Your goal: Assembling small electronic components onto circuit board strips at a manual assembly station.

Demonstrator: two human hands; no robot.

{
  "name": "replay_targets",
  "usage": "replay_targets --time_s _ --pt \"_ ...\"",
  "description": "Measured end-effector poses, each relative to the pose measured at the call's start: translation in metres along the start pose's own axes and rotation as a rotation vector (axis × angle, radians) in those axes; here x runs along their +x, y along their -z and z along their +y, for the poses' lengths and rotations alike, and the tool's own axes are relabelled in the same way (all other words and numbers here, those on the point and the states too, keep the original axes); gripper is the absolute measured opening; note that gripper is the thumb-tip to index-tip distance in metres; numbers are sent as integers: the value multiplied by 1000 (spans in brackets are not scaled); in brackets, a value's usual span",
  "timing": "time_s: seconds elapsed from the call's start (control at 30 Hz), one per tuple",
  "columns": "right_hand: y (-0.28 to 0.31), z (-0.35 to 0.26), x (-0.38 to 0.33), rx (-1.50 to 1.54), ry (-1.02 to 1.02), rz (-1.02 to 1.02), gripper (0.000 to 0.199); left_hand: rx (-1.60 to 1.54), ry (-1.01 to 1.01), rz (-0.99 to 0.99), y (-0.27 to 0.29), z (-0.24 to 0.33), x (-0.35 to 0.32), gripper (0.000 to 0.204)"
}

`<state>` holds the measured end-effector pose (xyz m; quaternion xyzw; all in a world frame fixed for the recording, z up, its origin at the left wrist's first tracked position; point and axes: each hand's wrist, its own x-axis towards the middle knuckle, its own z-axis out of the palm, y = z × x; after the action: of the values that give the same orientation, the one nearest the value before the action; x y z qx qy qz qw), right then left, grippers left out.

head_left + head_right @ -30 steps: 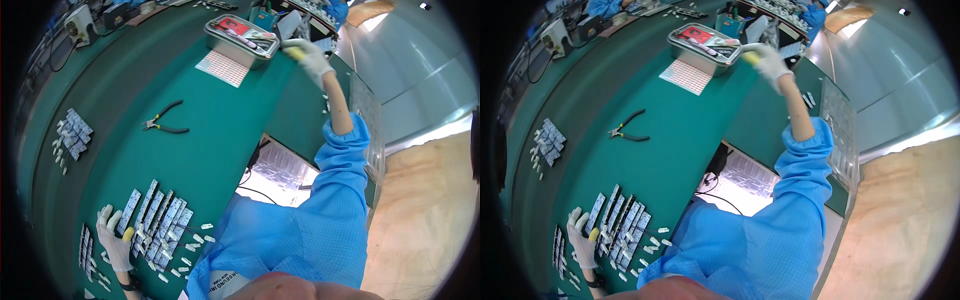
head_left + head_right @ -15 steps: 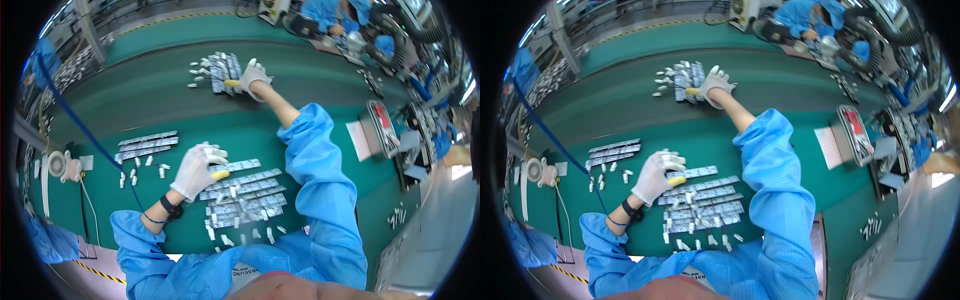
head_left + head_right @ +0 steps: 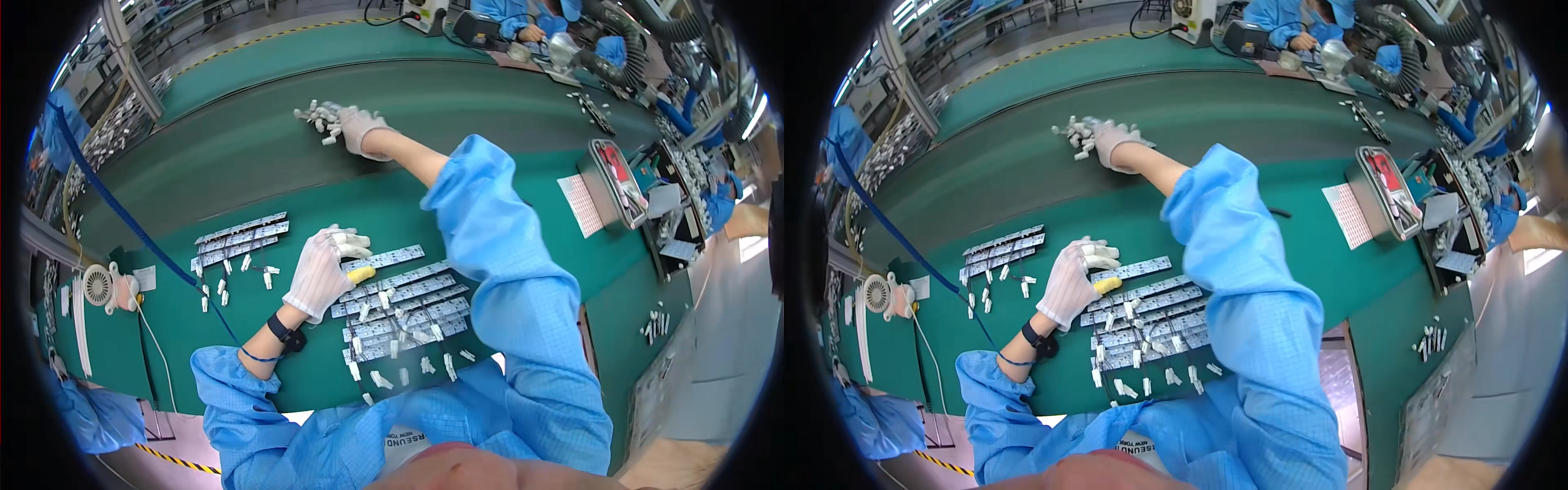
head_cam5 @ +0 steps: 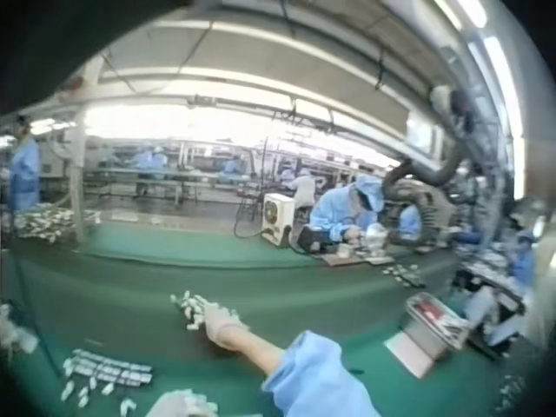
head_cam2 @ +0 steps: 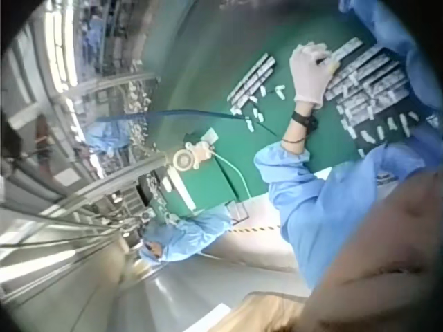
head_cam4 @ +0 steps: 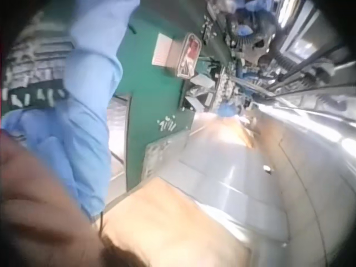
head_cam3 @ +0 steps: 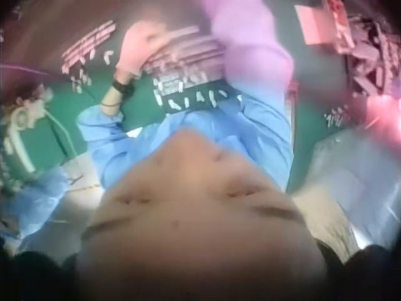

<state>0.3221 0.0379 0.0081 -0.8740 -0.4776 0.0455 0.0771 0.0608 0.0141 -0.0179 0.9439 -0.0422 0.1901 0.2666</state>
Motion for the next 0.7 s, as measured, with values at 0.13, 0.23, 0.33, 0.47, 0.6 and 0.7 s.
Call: replay_targets --time_s 0.13,0.23,0.33,0.47,0.6,0.7 --pt "13 6 -77 261 426 49 50 12 -38 41 -1 5 -6 21" --pt "48 -10 -155 192 697 153 67 -150 -85 19 6 -1 -6 18" --pt "22 15 -184 245 629 -199 67 -380 207 252 8 -3 -34 27" --pt "64 10 -159 68 535 -1010 85 -151 145 484 -27 -57 -71 17" --pt "101 24 -138 29 712 -725 64 -74 109 456 -37 -99 -71 35" --pt "97 49 -191 116 556 -648 61 -120 608 -21 2 -48 -57 33"
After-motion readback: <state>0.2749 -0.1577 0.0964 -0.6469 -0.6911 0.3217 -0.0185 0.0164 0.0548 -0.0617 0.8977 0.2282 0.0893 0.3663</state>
